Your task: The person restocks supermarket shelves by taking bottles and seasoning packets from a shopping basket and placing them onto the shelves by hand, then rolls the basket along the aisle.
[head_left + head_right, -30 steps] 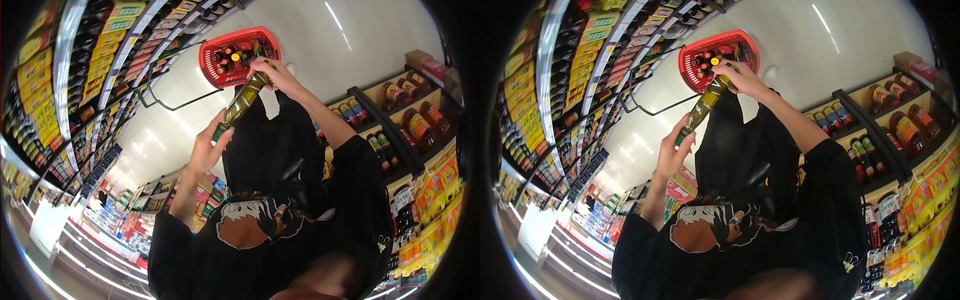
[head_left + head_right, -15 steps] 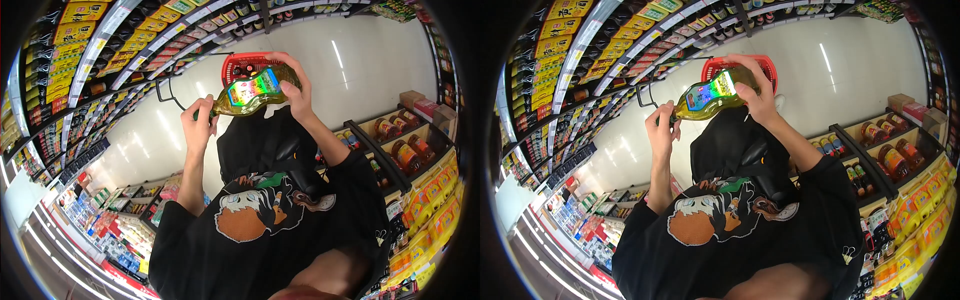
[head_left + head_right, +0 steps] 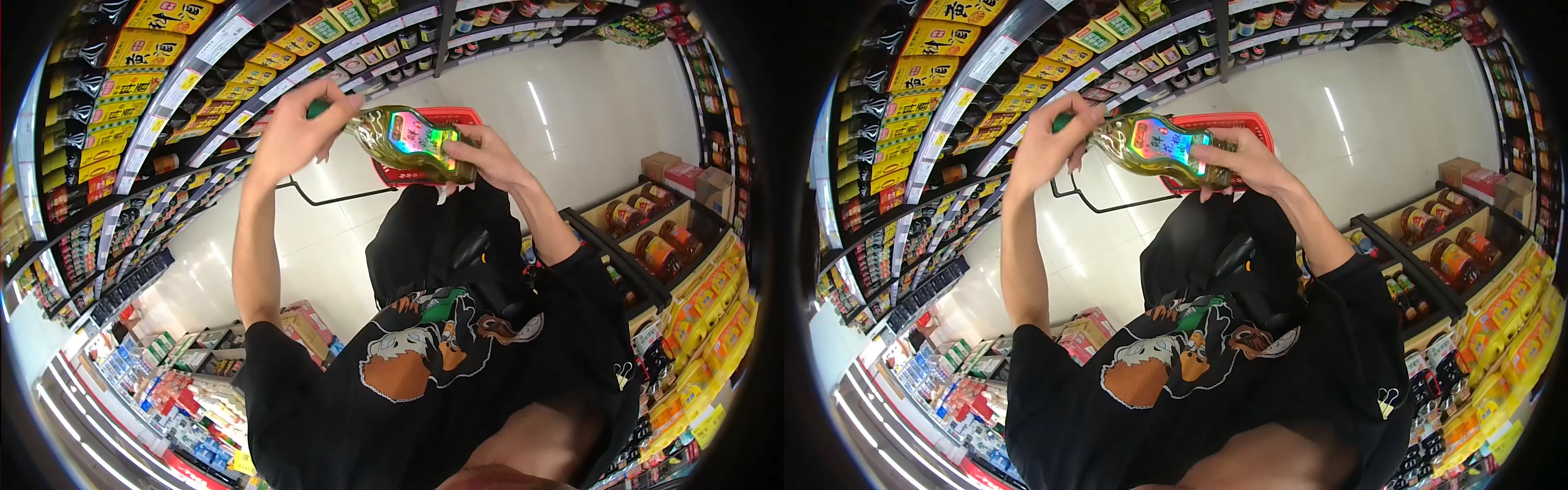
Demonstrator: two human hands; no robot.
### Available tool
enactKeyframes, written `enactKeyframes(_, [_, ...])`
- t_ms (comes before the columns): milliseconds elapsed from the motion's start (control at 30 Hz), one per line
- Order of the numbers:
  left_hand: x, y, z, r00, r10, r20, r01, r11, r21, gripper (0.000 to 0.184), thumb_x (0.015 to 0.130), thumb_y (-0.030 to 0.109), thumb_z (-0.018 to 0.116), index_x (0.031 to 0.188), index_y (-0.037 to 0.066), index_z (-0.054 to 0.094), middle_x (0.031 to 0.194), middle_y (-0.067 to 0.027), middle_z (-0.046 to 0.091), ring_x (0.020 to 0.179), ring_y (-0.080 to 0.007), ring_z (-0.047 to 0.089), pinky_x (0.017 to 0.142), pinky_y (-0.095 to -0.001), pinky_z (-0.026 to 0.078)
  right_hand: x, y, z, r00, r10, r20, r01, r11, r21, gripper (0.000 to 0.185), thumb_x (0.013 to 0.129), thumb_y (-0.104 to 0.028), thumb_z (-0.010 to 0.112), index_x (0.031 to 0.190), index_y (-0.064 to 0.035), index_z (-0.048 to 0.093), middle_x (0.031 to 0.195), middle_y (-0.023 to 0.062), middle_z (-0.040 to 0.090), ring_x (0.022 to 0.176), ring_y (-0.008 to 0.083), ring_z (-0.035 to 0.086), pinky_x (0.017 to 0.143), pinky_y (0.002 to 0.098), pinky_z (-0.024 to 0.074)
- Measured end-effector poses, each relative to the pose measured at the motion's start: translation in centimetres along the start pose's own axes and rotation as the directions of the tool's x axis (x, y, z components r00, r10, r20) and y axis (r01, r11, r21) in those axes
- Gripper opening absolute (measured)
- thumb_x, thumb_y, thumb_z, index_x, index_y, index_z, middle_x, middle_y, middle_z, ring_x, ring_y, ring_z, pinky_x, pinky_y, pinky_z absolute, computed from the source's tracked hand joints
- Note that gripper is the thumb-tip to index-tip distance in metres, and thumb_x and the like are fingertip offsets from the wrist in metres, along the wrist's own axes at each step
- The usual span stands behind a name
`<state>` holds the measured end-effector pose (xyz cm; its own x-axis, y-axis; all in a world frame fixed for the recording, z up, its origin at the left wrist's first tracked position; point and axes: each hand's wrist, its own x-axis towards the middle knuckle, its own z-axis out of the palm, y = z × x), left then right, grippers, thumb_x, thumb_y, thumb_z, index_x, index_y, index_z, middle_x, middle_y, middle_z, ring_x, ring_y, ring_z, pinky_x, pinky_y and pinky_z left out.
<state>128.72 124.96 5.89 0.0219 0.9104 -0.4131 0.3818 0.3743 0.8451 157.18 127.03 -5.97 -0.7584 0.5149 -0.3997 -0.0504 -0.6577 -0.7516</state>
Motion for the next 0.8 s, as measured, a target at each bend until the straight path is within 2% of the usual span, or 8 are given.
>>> enactKeyframes(67, [1.0,0.8,-0.5,0.999,-0.013,-0.042,0.013,1.0,0.002,0.032,0.093,0.031,0.069,0.08,0.003,0.06,0.054,0.0011,0.05,0.044,-0.0052,0.047,0.042,-0.0229,0.037,0.6,-0.6,0.8,0.999,0.01,0.047,-0.01,1.0,0.005,0.05,0.096,-0.028,0.065,0.133,0.0041,0.051,0.094,0.0112,0.069,0.066,0.0181,0.07,0.052,0.0248,0.0552])
enactKeyframes(133, [2.3,0.6,-0.6,0.996,0.022,-0.086,-0.025,0.999,-0.026,0.038,0.092,0.037,0.07,0.08,0.002,0.059,0.053,0.0007,0.049,0.043,-0.006,0.047,0.043,-0.0231,0.039,1.5,-1.4,1.2,0.982,-0.185,-0.032,0.184,0.982,-0.034,0.047,0.095,-0.023,0.068,0.13,0.0047,0.052,0.101,0.0125,0.068,0.074,0.0185,0.071,0.06,0.0278,0.0585])
enactKeyframes(167, [2.8,0.8,-0.3,0.986,0.012,-0.166,-0.02,0.998,-0.051,0.04,0.091,0.04,0.07,0.081,0.003,0.058,0.055,0.0003,0.05,0.042,-0.0066,0.046,0.043,-0.023,0.038,2.2,-1.5,0.3,0.972,-0.231,-0.04,0.222,0.964,-0.149,0.042,0.094,-0.018,0.069,0.126,0.0047,0.053,0.105,0.0117,0.066,0.084,0.0162,0.069,0.073,0.0296,0.058])
enactKeyframes(300, [5.0,1.8,1.1,0.937,-0.04,-0.347,0.001,0.994,-0.113,0.048,0.089,0.048,0.07,0.085,0.002,0.059,0.053,0.0017,0.046,0.042,-0.0069,0.044,0.044,-0.0234,0.038,4.3,-2.6,-1.8,0.953,-0.289,-0.086,0.264,0.938,-0.227,0.042,0.092,-0.021,0.073,0.123,0.0019,0.055,0.108,0.0079,0.065,0.096,0.0108,0.062,0.086,0.0268,0.0508])
enactKeyframes(533, [9.7,4.8,3.2,0.911,-0.104,-0.399,0.131,0.991,0.039,0.047,0.089,0.046,0.07,0.088,-0.001,0.061,0.052,0.0031,0.046,0.042,-0.0046,0.042,0.039,-0.0216,0.033,7.7,-3.4,-8.4,0.901,-0.432,-0.048,0.395,0.859,-0.326,0.042,0.094,-0.023,0.071,0.125,-0.0012,0.053,0.114,0.0063,0.063,0.103,0.0104,0.06,0.086,0.0255,0.0502])
enactKeyframes(600, [10.5,5.6,4.9,0.893,0.018,-0.449,0.007,0.999,0.052,0.041,0.091,0.039,0.07,0.089,0.0,0.061,0.052,0.003,0.047,0.042,-0.0046,0.043,0.04,-0.0216,0.034,8.3,-3.6,-9.6,0.891,-0.441,-0.107,0.415,0.887,-0.201,0.04,0.096,-0.023,0.068,0.126,-0.0024,0.051,0.114,0.0062,0.061,0.108,0.012,0.059,0.086,0.0271,0.0509])
enactKeyframes(733, [12.1,6.4,6.9,0.827,0.129,-0.548,-0.03,0.982,0.186,0.037,0.093,0.036,0.068,0.089,0.001,0.06,0.052,0.0015,0.051,0.042,-0.0052,0.046,0.041,-0.0228,0.036,10.0,-5.0,-10.9,0.961,-0.257,-0.099,0.271,0.945,0.181,0.043,0.099,-0.024,0.063,0.131,-0.0037,0.043,0.123,0.0084,0.056,0.113,0.0174,0.058,0.093,0.0407,0.0546])
enactKeyframes(800, [13.1,5.9,7.4,0.803,0.171,-0.571,-0.038,0.97,0.239,0.037,0.094,0.036,0.068,0.089,0.001,0.059,0.052,0.0006,0.053,0.042,-0.0058,0.047,0.042,-0.0234,0.037,11.5,-5.4,-11.3,0.969,-0.234,-0.084,0.247,0.946,0.209,0.047,0.1,-0.027,0.06,0.136,-0.0046,0.039,0.129,0.0097,0.052,0.116,0.0188,0.056,0.099,0.0467,0.0524])
